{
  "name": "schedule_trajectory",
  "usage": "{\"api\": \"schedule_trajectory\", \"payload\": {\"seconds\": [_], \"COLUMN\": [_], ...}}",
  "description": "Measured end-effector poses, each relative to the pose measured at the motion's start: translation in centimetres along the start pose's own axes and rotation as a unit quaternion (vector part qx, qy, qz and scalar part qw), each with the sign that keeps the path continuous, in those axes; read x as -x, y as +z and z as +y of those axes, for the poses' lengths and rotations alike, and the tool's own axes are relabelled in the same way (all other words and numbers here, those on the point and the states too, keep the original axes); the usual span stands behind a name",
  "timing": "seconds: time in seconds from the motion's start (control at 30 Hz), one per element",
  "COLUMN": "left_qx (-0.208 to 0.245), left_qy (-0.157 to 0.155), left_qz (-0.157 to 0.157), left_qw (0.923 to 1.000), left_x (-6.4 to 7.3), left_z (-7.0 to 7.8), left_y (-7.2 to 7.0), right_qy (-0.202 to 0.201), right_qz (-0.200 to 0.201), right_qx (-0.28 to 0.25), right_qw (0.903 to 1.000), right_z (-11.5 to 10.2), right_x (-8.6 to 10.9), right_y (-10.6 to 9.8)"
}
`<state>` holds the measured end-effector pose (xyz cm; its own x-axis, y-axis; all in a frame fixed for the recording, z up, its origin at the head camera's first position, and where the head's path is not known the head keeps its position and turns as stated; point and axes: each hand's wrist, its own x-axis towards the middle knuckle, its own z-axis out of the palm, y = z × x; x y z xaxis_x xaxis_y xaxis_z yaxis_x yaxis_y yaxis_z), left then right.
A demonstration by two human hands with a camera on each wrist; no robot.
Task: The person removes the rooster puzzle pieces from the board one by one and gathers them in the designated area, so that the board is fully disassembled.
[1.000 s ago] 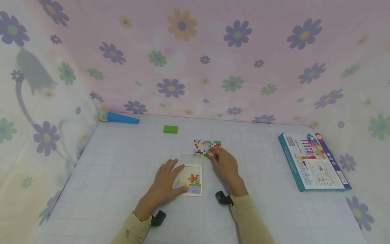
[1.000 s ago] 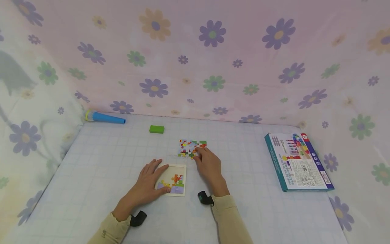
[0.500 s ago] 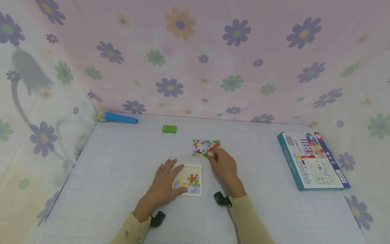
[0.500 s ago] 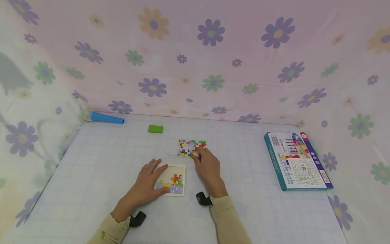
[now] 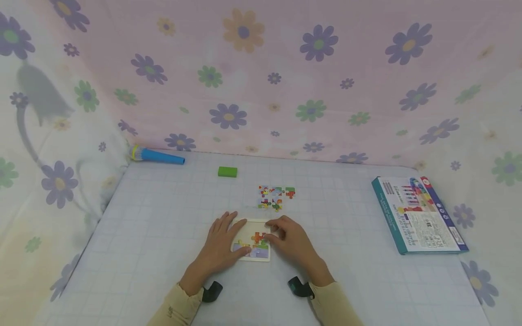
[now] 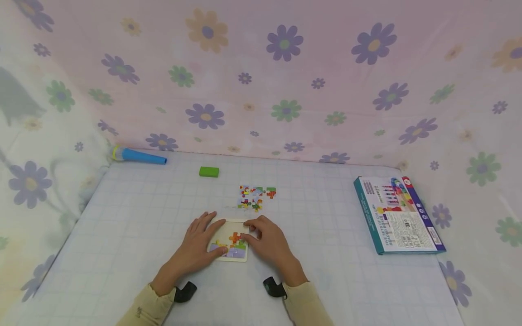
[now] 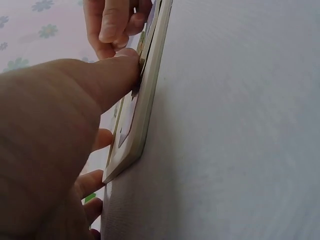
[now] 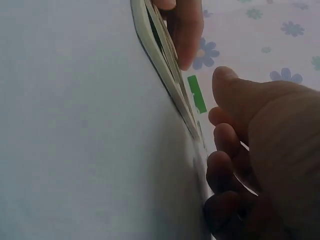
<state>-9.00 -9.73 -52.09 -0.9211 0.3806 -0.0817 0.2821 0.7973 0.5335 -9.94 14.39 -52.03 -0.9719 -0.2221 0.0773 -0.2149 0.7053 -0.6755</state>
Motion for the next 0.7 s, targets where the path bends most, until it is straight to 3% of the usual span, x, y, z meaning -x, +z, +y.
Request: {"api": "schedule_trajectory", "payload": {"seconds": [0.27,0.47,0.7], "left_qx": [-0.001,-0.004,-0.002], "left_qy": [0.000,-0.003,-0.007], "left_qz": [0.003,0.005,0.005], "left_qw": [1.0000,1.0000,1.0000], "left_x": [-0.3,-0.3,-0.2], "left_z": [0.1,0.1,0.1], "left_y": [0.1,0.1,0.1], "right_qy": [0.000,0.004,-0.056], "right_qz": [-0.047,-0.073,-0.108], "right_qx": [0.076,0.096,0.152], "right_qw": [0.9960,0.9927,0.9809], "right_z": [-0.8,-1.5,-1.8], "right_x": [0.7,0.5,0.5], "right_y": [0.4,0.1,0.0]}}
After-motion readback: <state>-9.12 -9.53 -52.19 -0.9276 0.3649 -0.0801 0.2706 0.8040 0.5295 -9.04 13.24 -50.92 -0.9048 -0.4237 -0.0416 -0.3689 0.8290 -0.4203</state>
